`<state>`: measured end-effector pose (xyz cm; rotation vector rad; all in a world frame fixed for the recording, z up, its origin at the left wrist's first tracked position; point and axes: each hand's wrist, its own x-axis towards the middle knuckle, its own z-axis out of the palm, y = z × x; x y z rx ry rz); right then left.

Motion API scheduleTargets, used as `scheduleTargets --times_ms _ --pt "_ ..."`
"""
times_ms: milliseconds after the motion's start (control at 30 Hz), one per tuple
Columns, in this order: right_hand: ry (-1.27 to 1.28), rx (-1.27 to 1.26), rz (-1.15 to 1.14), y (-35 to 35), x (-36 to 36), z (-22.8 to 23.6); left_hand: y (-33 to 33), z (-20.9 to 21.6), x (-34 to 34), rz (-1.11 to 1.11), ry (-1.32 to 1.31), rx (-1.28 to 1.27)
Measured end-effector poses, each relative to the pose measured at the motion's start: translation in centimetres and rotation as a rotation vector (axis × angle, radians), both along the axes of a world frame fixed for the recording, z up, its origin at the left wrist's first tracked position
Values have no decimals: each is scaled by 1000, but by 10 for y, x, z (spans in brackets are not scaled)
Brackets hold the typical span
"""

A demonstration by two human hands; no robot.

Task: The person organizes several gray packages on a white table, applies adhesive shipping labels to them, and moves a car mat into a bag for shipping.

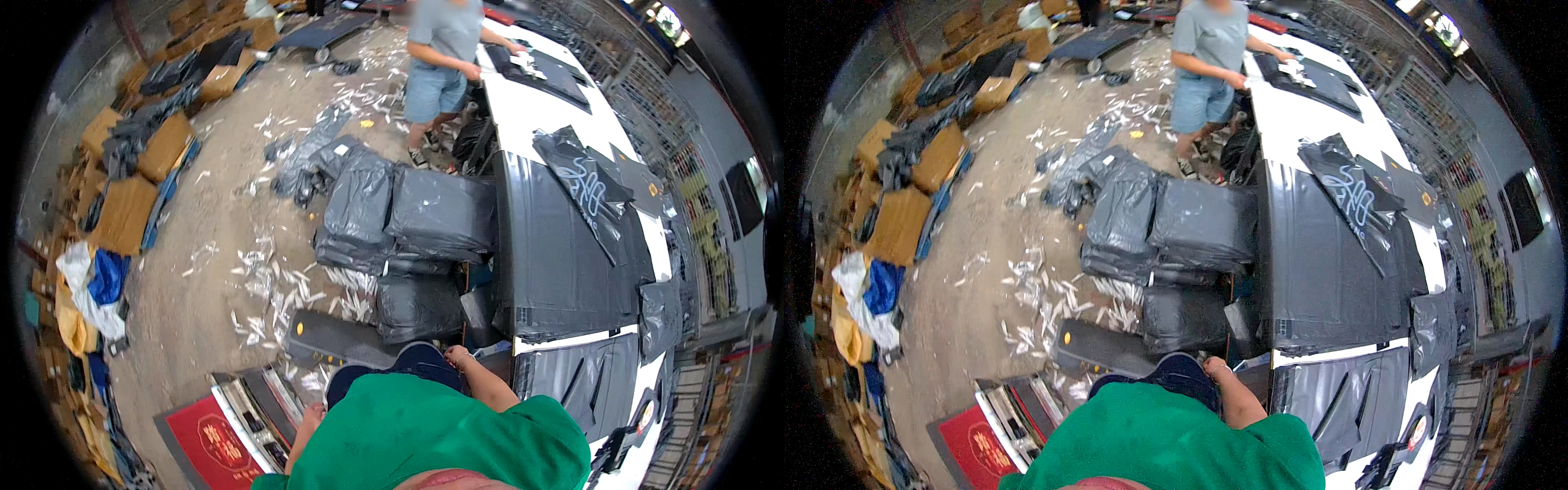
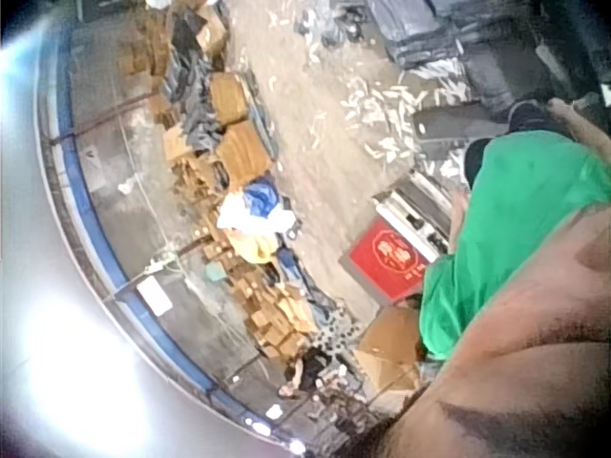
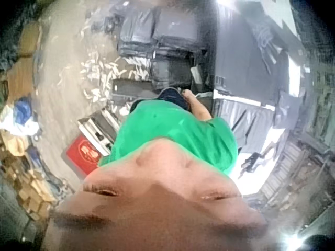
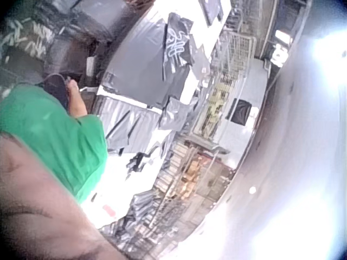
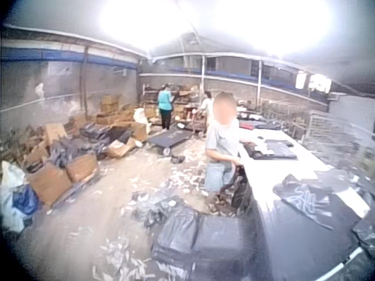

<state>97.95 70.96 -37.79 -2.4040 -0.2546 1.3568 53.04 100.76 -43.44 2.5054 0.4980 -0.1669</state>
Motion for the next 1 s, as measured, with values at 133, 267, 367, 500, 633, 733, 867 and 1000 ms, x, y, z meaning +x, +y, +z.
scheduleTargets --times_ms 133,267,367,500,633,733,867,1000 --pt "-201 23 230 8 3 -6 -4 37 34 782 110 -917" --pt "-176 61 183 22 -8 1 -11 84 61 651 101 -733" --pt "-215 -7 280 39 -8 20 -20 28 32 524 10 -618" --pt "-101 -52 283 35 1 10 -45 31 32 521 201 -660" --pt "91 -98 149 40 12 7 -53 -7 -3 685 234 -877" --pt "139 39 106 67 13 21 -56 0 -19 42 270 -108" --pt "149 88 109 99 10 49 -51 -15 -23 157 156 -230" --pt "143 97 124 97 15 41 -58 14 23 276 -118 -85"
